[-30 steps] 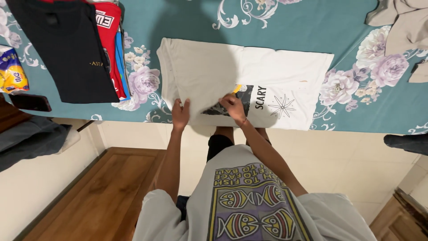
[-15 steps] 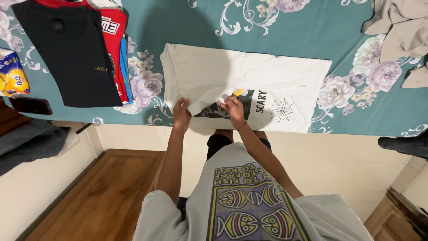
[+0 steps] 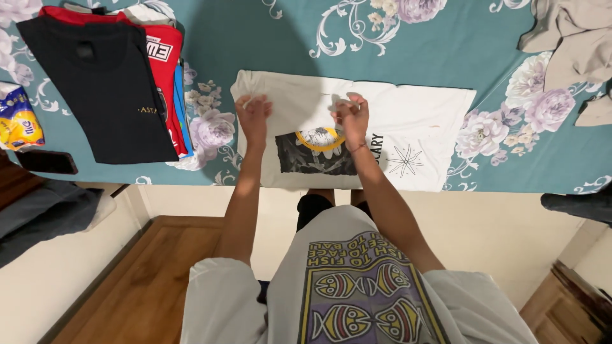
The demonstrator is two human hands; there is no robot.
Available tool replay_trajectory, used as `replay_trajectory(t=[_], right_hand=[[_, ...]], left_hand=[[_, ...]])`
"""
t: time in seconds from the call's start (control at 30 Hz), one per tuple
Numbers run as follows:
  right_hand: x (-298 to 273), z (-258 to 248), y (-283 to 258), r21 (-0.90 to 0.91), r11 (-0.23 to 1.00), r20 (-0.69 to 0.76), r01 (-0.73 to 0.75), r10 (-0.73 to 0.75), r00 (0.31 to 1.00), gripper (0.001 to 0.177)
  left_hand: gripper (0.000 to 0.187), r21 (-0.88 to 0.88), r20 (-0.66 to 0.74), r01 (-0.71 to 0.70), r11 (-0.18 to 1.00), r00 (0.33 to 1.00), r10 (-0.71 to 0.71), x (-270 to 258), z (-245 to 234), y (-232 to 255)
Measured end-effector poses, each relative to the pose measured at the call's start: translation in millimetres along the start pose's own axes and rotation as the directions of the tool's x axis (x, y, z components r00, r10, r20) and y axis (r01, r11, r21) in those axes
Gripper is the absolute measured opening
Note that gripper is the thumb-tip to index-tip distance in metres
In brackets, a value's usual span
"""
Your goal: Folding various colored t-shirts on a floral bedspread.
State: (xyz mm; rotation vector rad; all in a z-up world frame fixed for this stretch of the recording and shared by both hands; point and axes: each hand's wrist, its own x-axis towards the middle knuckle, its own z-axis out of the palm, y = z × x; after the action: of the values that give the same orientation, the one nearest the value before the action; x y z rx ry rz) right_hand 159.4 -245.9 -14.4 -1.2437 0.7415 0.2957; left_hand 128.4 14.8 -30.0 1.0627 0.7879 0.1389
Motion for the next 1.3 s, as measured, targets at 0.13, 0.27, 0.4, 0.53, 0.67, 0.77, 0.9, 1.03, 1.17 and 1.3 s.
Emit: replay_trajectory(t=[0.13, 0.27, 0.4, 0.53, 0.67, 0.77, 0.9, 1.03, 1.17, 1.3], right_hand=[[-6, -3, -6, -0.412, 0.855, 0.076, 0.315, -0.312, 0.947, 0.034], [-11, 9, -27, -0.763, 0.561, 0.165, 0.321, -0.312, 0.936, 0.031], [-4, 6, -25, -0.825, 0.423, 0.223, 0.375, -0.367, 0.903, 0.021], [-16, 11, -41, -0.827, 0.484, 0.159, 0.286, -0.286, 0.945, 0.021], [-8, -7, -28, -0.821, 0.264, 0.346, 0.505, -0.473, 0.81, 0.042], [24, -48, -10, -0.863, -0.017, 0.465, 0.505, -0.418, 0.781, 0.064], [60, -136, -21, -0.866, -0.282, 0.489, 0.412, -0.31, 0.815, 0.079], [74, -216, -77, -0.939, -0.267, 0.289, 0.218, -0.263, 0.921, 0.081], [76, -261, -92, -0.983, -0.181, 0.087, 0.018, -0.381, 0.92, 0.076], [101, -271, -36, -0.98, -0.182, 0.188, 0.083, -0.69, 0.699, 0.08]], left_hand=[[0.036, 0.632, 0.084, -0.307, 0.712, 0.94, 0.33, -8, 15, 12], [0.04, 0.85, 0.162, -0.314, 0.423, 0.92, 0.356, -4, 28, 18], [0.027, 0.898, 0.241, -0.358, 0.257, 0.887, 0.394, 8, 18, -5], [0.033, 0.954, 0.162, -0.234, 0.186, 0.928, 0.335, -9, 33, 10], [0.065, 0.869, 0.382, -0.492, 0.052, 0.734, 0.561, -24, 43, -1], [0.078, 0.798, 0.581, -0.599, -0.062, 0.74, 0.338, -16, 30, -31], [0.086, 0.791, 0.608, -0.579, -0.199, 0.78, 0.146, -3, 24, -40], [0.086, 0.774, 0.633, -0.597, -0.214, 0.745, 0.212, 2, 21, -50], [0.089, 0.768, 0.639, -0.601, -0.221, 0.741, 0.208, 1, 20, -50], [0.09, 0.753, 0.657, -0.609, -0.248, 0.715, 0.239, -6, 22, -50]])
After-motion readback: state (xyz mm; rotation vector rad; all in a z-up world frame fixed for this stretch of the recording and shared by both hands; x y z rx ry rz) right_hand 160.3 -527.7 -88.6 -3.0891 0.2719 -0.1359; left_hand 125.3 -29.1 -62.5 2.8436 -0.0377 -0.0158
